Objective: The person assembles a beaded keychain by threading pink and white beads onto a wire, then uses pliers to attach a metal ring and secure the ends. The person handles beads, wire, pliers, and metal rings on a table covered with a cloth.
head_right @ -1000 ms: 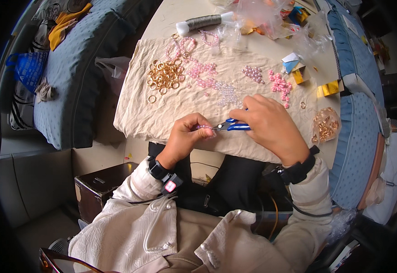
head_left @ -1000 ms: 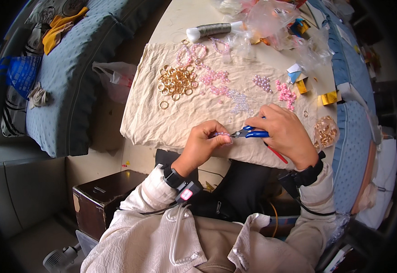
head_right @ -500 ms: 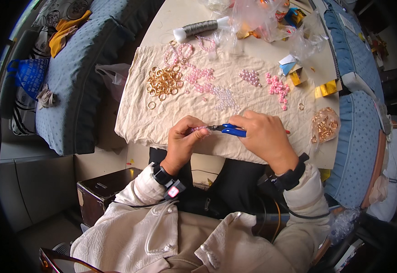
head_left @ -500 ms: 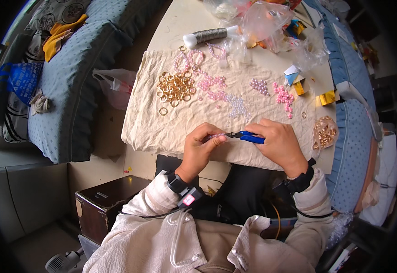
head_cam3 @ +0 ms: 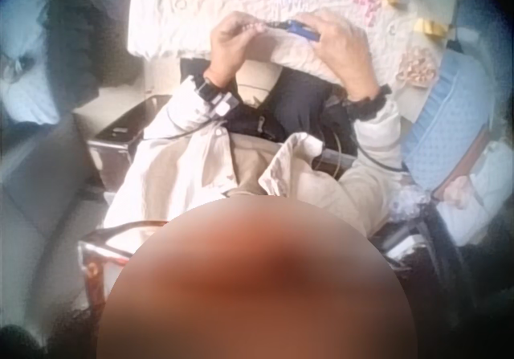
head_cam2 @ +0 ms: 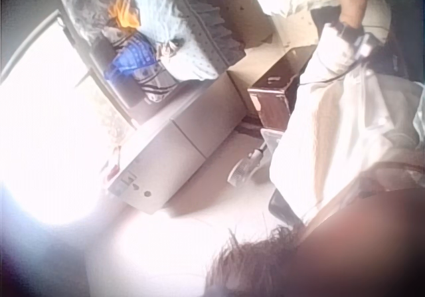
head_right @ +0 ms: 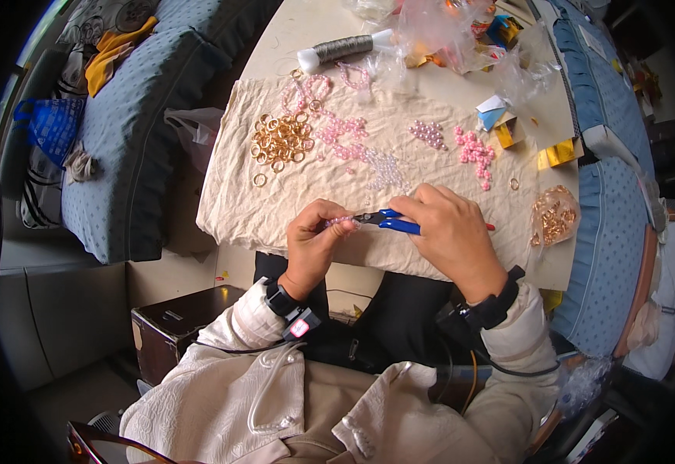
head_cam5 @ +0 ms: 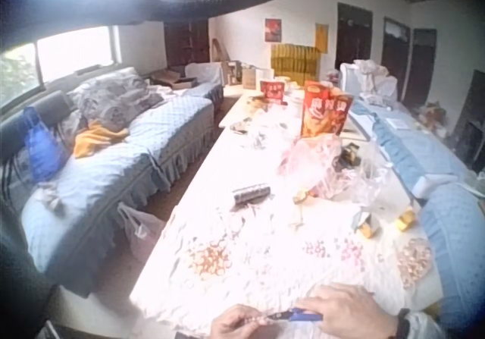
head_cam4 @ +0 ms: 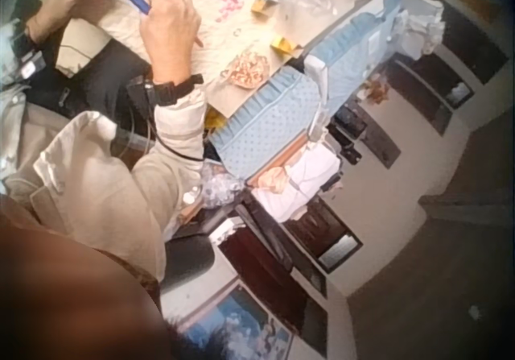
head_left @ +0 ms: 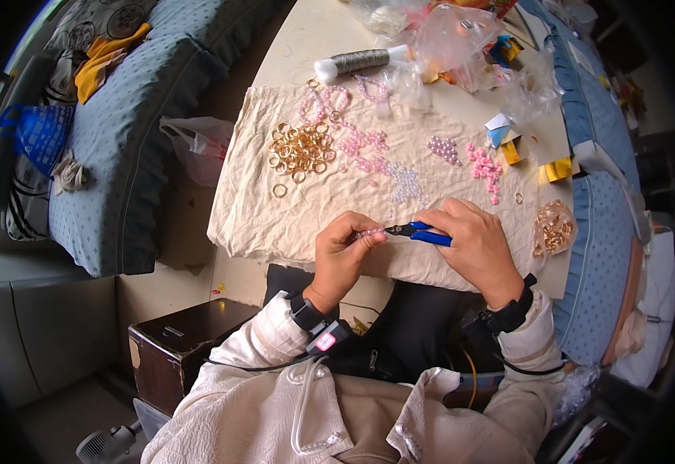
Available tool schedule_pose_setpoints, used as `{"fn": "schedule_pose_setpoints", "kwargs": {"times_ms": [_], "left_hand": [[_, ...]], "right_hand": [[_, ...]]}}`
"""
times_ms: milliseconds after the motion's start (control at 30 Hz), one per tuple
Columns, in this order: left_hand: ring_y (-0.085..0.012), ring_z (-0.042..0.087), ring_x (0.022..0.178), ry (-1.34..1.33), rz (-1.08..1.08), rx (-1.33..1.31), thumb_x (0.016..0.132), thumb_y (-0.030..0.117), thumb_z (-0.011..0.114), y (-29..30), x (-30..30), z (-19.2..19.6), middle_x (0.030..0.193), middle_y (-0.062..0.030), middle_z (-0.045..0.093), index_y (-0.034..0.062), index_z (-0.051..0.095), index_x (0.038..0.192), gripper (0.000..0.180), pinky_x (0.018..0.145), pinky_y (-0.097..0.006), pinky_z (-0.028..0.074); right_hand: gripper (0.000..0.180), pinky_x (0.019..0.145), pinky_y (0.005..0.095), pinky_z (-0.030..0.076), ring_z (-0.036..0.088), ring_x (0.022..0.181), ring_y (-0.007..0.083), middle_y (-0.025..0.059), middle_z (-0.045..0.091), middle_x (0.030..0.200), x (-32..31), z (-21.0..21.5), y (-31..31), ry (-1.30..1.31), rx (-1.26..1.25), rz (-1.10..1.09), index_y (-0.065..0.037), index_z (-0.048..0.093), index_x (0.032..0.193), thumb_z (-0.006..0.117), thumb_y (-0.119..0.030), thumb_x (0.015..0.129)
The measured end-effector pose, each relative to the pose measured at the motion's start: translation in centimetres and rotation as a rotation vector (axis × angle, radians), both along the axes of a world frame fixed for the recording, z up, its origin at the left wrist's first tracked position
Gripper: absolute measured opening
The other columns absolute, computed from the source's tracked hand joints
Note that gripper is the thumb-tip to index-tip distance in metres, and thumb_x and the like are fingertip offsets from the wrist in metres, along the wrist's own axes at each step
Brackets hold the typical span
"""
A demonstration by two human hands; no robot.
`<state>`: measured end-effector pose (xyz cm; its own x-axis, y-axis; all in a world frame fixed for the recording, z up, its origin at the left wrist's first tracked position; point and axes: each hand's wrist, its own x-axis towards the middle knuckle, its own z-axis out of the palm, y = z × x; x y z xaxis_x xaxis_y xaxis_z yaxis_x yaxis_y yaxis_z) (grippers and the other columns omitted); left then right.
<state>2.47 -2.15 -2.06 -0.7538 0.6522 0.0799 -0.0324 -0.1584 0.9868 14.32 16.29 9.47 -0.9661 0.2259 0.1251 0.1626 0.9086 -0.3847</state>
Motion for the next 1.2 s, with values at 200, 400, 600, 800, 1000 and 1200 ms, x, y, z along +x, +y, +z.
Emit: {"fn": "schedule_pose_setpoints", "kwargs": {"times_ms": [200, 400, 600, 800, 1000, 1200], "left_hand": [[-0.0104, 0.06, 0.08, -0.037, -0.006, 0.008, 0.089, 0.006, 0.082, 0.2, -0.1, 0.0, 0.091, -0.0037, 0.069, 0.0015, 0.072, 0.093, 0.012, 0.073, -0.025, 0.048], [-0.01, 0.062, 0.083, -0.201, -0.115, 0.041, 0.091, 0.006, 0.081, -0.2, -0.3, 0.2, 0.093, -0.0041, 0.07, 0.0009, 0.07, 0.093, 0.012, 0.075, -0.025, 0.049], [-0.0117, 0.064, 0.086, -0.067, -0.04, 0.039, 0.09, 0.002, 0.08, 0.0, 0.1, 0.2, 0.094, -0.0059, 0.069, -0.0004, 0.067, 0.093, 0.013, 0.077, -0.026, 0.052], [-0.0141, 0.066, 0.087, 0.047, -0.058, 0.066, 0.09, -0.003, 0.079, 0.0, 0.1, -0.1, 0.096, -0.0077, 0.067, -0.0012, 0.065, 0.094, 0.015, 0.079, -0.027, 0.053], [-0.0147, 0.066, 0.087, 0.079, -0.082, 0.014, 0.089, -0.003, 0.079, -0.2, 0.0, -0.2, 0.098, -0.0084, 0.067, -0.0015, 0.064, 0.094, 0.015, 0.08, -0.027, 0.054], [-0.0119, 0.067, 0.087, 0.05, -0.122, -0.06, 0.094, 0.0, 0.075, -0.4, -0.1, 0.1, 0.096, -0.006, 0.069, -0.0012, 0.068, 0.102, 0.011, 0.08, -0.025, 0.053]], "right_hand": [[0.019, 0.074, 0.0428, 0.052, 0.063, 0.086, 0.0287, 0.0072, 0.057, 0.086, -0.4, 0.5, 0.5, 0.027, 0.059, 0.071, -0.016, 0.073, 0.106, 0.074, -0.015, 0.087], [0.025, 0.08, 0.0424, 0.05, 0.061, 0.091, 0.0287, 0.0079, 0.055, 0.088, -0.6, 0.8, 1.2, 0.009, 0.033, 0.146, -0.014, 0.072, 0.11, 0.073, -0.011, 0.085], [0.029, 0.083, 0.0421, 0.048, 0.06, 0.093, 0.0297, 0.0076, 0.057, 0.091, -0.8, 1.1, 1.4, 0.0, 0.084, 0.174, -0.013, 0.072, 0.112, 0.076, -0.013, 0.084], [0.025, 0.08, 0.0427, 0.046, 0.057, 0.09, 0.0291, 0.0079, 0.053, 0.088, -1.0, 0.8, 1.8, 0.003, 0.205, 0.24, -0.013, 0.067, 0.105, 0.073, -0.007, 0.082], [0.009, 0.072, 0.0398, 0.047, 0.06, 0.086, 0.0241, 0.004, 0.052, 0.083, -1.4, 0.3, 2.0, 0.04, 0.309, 0.278, -0.016, 0.063, 0.095, 0.067, -0.014, 0.088], [0.005, 0.063, 0.0391, 0.05, 0.063, 0.075, 0.0227, 0.0026, 0.053, 0.077, -1.3, -0.2, 2.2, 0.076, 0.369, 0.267, -0.018, 0.063, 0.092, 0.067, -0.018, 0.088]]}}
